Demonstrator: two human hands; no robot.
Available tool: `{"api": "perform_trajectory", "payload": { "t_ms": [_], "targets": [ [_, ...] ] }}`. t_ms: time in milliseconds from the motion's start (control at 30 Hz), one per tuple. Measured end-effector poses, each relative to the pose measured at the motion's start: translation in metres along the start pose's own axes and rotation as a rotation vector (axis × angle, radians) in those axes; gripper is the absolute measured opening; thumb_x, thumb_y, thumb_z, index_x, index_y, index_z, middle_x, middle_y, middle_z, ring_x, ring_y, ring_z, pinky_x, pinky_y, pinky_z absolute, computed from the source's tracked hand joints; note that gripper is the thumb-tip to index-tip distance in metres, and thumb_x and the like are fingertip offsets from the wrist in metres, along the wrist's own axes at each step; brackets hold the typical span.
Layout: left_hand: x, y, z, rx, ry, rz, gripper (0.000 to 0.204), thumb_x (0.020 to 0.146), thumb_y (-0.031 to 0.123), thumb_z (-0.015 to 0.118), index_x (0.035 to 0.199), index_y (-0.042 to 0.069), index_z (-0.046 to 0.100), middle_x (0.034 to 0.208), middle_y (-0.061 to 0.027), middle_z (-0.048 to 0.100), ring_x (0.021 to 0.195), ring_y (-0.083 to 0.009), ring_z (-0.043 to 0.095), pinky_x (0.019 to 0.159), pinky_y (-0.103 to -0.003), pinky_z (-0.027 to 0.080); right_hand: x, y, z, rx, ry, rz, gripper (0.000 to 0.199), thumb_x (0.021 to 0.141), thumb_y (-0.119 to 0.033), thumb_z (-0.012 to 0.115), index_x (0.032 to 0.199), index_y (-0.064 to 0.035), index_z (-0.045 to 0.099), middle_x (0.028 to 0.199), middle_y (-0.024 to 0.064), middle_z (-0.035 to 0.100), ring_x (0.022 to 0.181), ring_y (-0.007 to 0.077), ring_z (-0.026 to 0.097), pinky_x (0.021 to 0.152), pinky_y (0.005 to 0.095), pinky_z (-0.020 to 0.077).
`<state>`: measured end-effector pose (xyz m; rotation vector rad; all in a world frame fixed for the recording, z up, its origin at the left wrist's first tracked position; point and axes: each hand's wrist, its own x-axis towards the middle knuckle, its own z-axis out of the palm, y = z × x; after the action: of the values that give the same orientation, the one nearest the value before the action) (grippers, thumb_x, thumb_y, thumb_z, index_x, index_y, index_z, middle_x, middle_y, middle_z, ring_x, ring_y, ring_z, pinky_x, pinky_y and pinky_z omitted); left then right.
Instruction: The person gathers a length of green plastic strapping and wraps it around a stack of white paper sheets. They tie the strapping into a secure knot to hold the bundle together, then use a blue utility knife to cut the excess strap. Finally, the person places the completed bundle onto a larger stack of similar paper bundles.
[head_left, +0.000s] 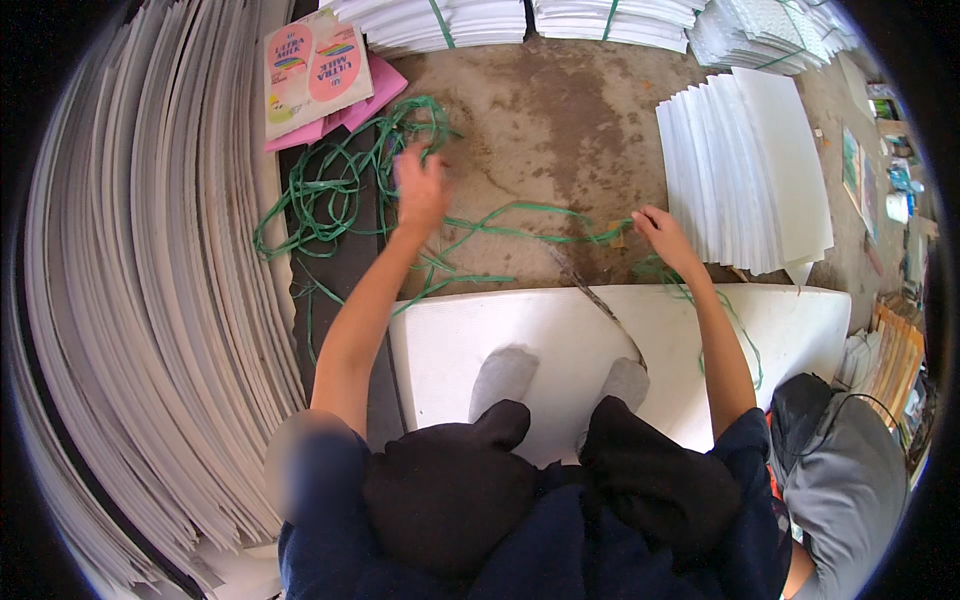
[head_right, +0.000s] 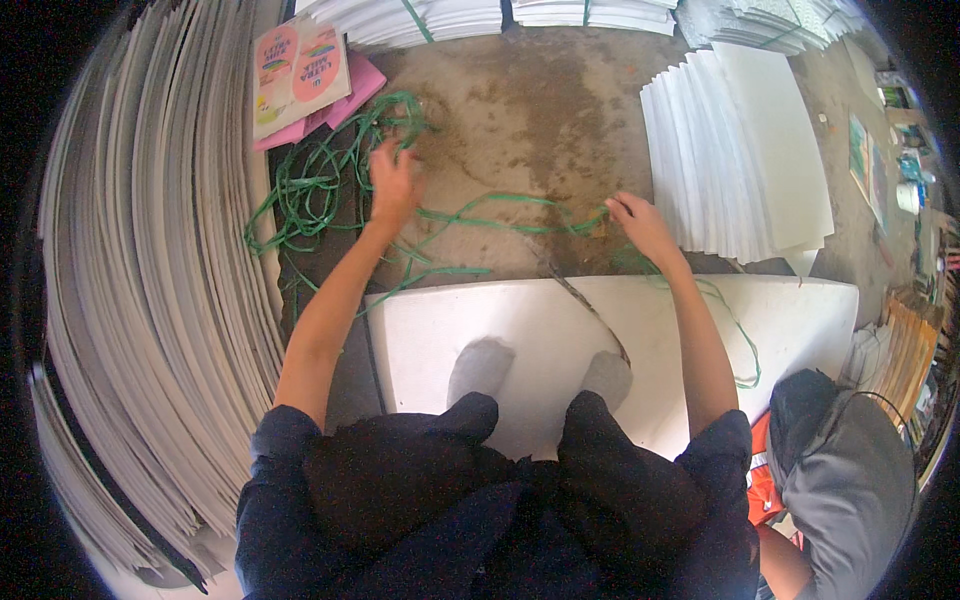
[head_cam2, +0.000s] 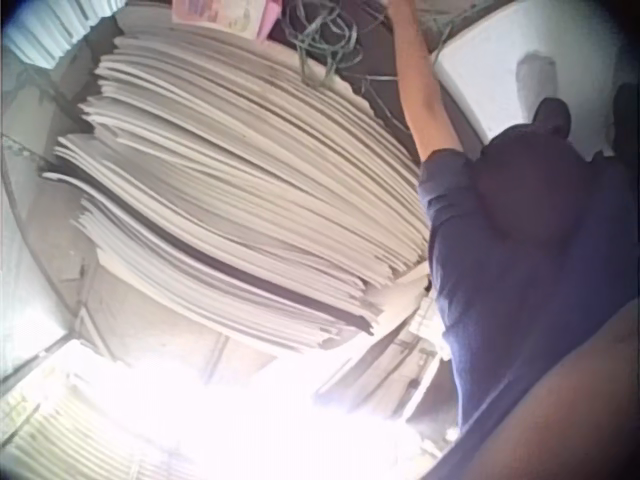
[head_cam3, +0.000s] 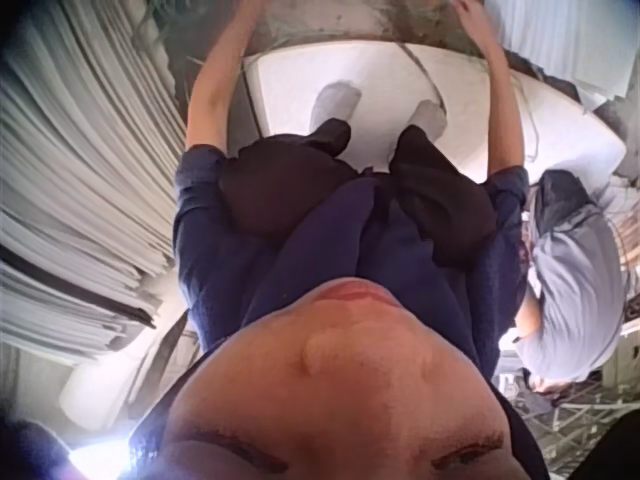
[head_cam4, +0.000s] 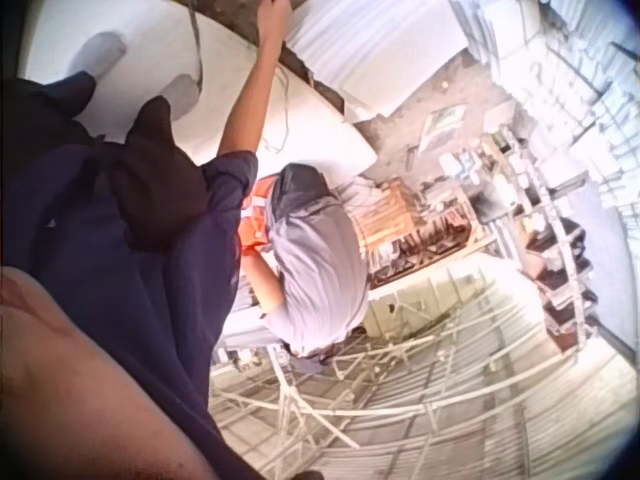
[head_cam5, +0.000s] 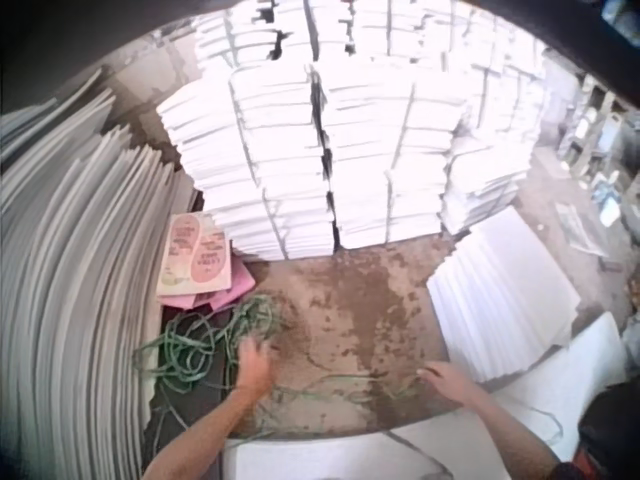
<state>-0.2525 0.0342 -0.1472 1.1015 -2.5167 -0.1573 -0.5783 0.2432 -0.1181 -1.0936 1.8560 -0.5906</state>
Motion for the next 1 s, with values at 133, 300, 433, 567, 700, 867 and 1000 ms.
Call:
{"api": "perform_trajectory", "payload": {
  "t_ms": [133,300,433,567,700,867,1000],
  "targets": [
    [0.027,0.108,0.006,-0.725,-0.303,0.309,0.044,0.076,0.03,0.063,0.11,0.007,0.047,0.121,-0.0162,0.041,0.115,-0.0315,0.036,0.098,-0.045,0.026,-0.002,-0.055,-0.005,0.065,-0.067,-0.093,0.034,0.088,-0.031,0.047,0.074,-0.0005,0.048,0.063,0.0054,0.045,0.061,0.0141,0.04,0.058,0.0278,0.0346],
    [0.038,0.147,0.002,-0.854,-1.204,-0.001,0.042,0.085,0.036,0.051,0.116,0.007,0.048,0.107,-0.0133,0.054,0.1,-0.0231,0.051,0.09,-0.036,0.037,-0.013,-0.061,-0.022,0.06,-0.04,-0.167,0.033,0.087,-0.031,0.048,0.072,-0.0012,0.049,0.062,0.0029,0.042,0.06,0.0124,0.038,0.057,0.0264,0.0327],
    [-0.007,0.069,0.028,-1.098,-0.356,-0.235,0.035,0.088,0.033,0.045,0.089,0.001,0.058,0.077,-0.0055,0.061,0.074,-0.0145,0.056,0.067,-0.032,0.043,-0.024,-0.026,-0.044,0.038,-0.004,-0.106,0.033,0.087,-0.031,0.049,0.071,-0.0015,0.05,0.06,0.0015,0.042,0.059,0.0115,0.039,0.056,0.0253,0.0325],
    [0.008,-0.003,-0.011,-0.942,-0.241,-0.563,0.038,0.089,0.035,0.045,0.073,0.002,0.053,0.066,-0.0009,0.05,0.063,-0.0112,0.044,0.061,-0.026,0.038,-0.054,-0.01,-0.064,0.15,-0.018,0.189,0.033,0.087,-0.031,0.049,0.071,-0.0016,0.052,0.056,0.0004,0.042,0.057,0.0121,0.041,0.055,0.0266,0.0343],
    [0.004,-0.041,-0.029,-0.839,-0.146,-0.652,0.039,0.089,0.035,0.044,0.068,0.002,0.049,0.061,-0.0015,0.044,0.059,-0.0109,0.039,0.058,-0.026,0.036,-0.061,0.003,-0.063,0.036,0.047,0.139,0.031,0.086,-0.031,0.05,0.072,-0.003,0.054,0.054,0.0027,0.043,0.057,0.0155,0.045,0.057,0.0288,0.0371],
    [-0.007,-0.025,-0.01,-0.62,-0.151,-0.472,0.032,0.084,0.031,0.05,0.073,0.002,0.056,0.067,-0.0105,0.054,0.064,-0.0237,0.053,0.063,-0.033,0.042,-0.04,0.034,-0.015,-0.201,0.186,-0.021,0.032,0.081,-0.035,0.057,0.087,-0.0038,0.054,0.068,0.0124,0.054,0.074,0.0276,0.054,0.065,0.0359,0.0426],
    [-0.021,0.013,-0.003,-0.387,-0.364,-0.069,0.025,0.078,0.028,0.056,0.085,0.004,0.059,0.097,-0.0182,0.055,0.082,-0.0349,0.056,0.07,-0.04,0.044,-0.045,0.031,0.028,-0.67,0.248,0.1,0.055,0.073,-0.035,0.065,0.113,-0.0066,0.04,0.101,0.0214,0.054,0.099,0.0393,0.047,0.077,0.0465,0.0439]
  ]
}}
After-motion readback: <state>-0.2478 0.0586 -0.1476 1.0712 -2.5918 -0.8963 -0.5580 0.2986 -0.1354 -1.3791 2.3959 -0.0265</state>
